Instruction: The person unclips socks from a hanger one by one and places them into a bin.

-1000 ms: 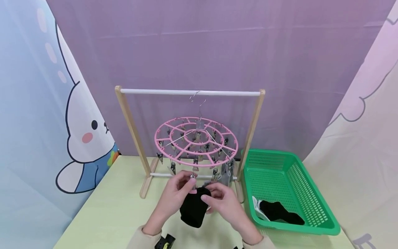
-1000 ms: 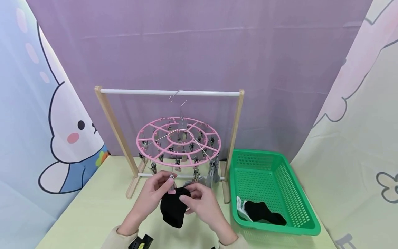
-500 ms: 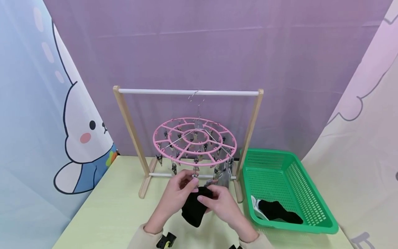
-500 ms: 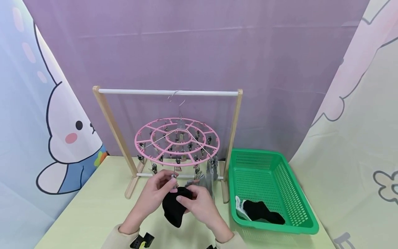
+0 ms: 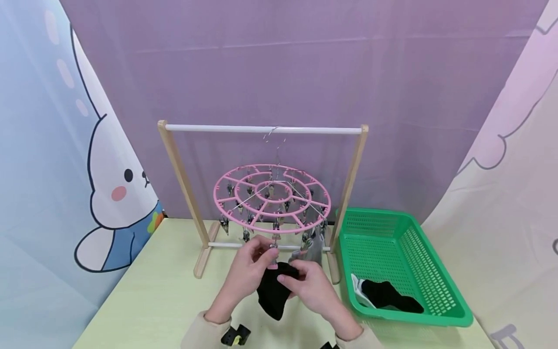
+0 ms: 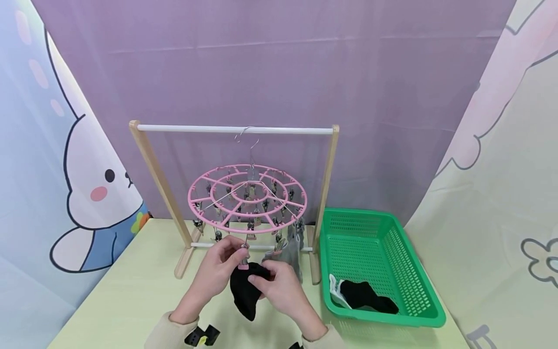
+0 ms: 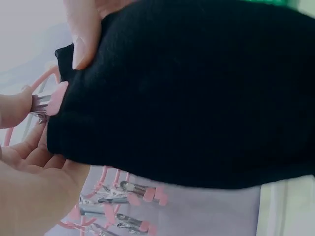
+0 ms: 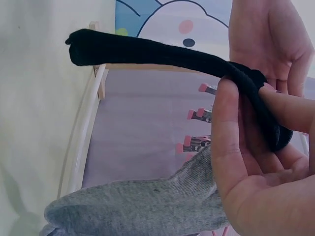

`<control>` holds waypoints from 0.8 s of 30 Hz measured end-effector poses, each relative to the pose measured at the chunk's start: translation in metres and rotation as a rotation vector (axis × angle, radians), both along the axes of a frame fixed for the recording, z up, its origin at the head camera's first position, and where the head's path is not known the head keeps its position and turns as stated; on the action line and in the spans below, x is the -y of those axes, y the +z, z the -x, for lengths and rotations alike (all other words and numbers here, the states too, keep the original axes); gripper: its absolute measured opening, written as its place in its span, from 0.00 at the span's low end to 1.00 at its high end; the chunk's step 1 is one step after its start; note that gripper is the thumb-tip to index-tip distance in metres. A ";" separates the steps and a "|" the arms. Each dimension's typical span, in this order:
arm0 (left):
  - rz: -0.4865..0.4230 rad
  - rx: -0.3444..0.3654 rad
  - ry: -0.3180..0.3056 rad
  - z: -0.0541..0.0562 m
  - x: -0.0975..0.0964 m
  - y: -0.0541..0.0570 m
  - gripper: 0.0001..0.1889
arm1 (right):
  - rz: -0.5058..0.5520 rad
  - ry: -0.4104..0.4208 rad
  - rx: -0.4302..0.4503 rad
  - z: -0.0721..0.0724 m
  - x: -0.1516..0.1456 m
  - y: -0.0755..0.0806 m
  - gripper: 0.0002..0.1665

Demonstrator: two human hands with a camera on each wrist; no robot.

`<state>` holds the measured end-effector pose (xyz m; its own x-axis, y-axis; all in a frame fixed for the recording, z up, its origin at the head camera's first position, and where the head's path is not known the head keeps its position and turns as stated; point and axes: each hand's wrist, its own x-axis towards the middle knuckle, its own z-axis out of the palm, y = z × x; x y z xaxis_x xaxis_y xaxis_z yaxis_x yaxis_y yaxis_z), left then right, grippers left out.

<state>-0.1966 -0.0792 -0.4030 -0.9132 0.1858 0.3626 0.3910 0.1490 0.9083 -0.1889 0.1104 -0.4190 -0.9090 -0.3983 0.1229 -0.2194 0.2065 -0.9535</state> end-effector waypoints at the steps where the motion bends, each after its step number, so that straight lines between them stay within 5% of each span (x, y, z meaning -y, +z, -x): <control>1: -0.004 -0.008 -0.006 0.000 0.000 0.000 0.11 | -0.005 -0.004 -0.010 0.000 0.000 0.000 0.10; 6: -0.011 -0.031 0.002 0.000 -0.003 -0.003 0.06 | -0.053 -0.040 -0.073 -0.003 0.001 -0.001 0.09; 14: -0.007 -0.095 0.099 -0.001 0.000 -0.002 0.03 | -0.202 -0.079 -0.172 -0.009 -0.003 -0.001 0.05; 24: -0.063 -0.050 0.148 0.000 0.007 -0.004 0.07 | -0.172 -0.068 -0.133 -0.017 -0.026 0.011 0.10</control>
<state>-0.1965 -0.0863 -0.4074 -0.9095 0.0262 0.4150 0.4139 0.1521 0.8975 -0.1714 0.1366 -0.4077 -0.9150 -0.3619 0.1784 -0.3203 0.3827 -0.8666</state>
